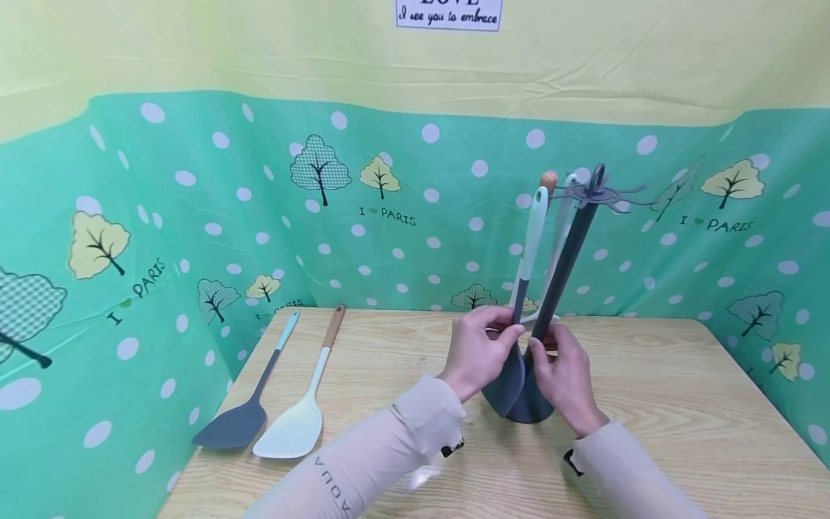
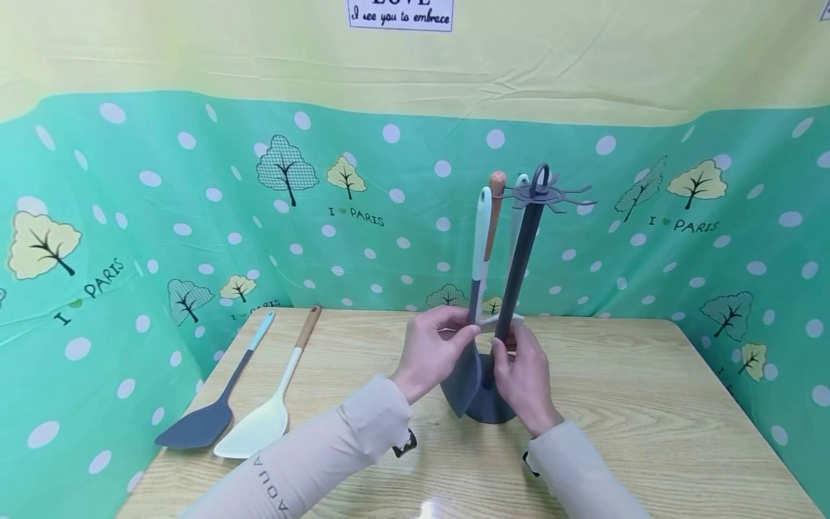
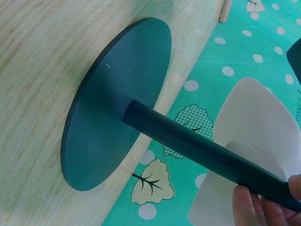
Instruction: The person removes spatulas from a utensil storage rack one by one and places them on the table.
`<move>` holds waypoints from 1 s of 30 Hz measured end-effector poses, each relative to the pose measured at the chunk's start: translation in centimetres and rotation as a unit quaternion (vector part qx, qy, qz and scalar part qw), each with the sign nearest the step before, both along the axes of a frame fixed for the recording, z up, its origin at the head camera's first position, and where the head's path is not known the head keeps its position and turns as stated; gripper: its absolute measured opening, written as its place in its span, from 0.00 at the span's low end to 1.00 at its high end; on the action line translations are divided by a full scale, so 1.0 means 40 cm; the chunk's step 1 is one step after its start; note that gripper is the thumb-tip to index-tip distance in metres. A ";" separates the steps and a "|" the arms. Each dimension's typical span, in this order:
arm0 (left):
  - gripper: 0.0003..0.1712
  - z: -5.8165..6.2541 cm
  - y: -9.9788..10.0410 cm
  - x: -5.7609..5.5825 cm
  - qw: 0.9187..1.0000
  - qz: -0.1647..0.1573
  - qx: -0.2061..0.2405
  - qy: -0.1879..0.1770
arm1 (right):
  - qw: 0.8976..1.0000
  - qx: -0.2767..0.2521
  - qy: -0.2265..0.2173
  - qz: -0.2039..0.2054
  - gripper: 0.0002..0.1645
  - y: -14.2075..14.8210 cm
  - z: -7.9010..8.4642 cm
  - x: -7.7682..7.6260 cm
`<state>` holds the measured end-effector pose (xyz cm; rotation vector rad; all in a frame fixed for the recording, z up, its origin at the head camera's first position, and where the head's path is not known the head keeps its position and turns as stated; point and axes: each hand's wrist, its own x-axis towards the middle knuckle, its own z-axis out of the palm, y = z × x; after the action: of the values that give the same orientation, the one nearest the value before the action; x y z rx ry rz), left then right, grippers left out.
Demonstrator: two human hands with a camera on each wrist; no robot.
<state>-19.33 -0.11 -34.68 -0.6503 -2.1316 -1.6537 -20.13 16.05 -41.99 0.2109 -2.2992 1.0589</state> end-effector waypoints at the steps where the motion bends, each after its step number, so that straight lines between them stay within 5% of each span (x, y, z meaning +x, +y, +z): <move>1: 0.08 -0.001 -0.001 0.000 1.000 0.000 0.001 0.002 | 1.000 0.000 0.000 0.000 0.09 0.000 0.000 0.000; 30: 0.07 -0.053 -0.060 0.017 1.000 0.005 0.010 -0.016 | 1.000 -0.005 -0.016 0.001 0.09 0.000 0.000 0.001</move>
<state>-18.64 -2.51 -36.79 -0.6095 -2.1350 -1.6891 -20.07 16.04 -42.00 0.1931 -2.3221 1.0827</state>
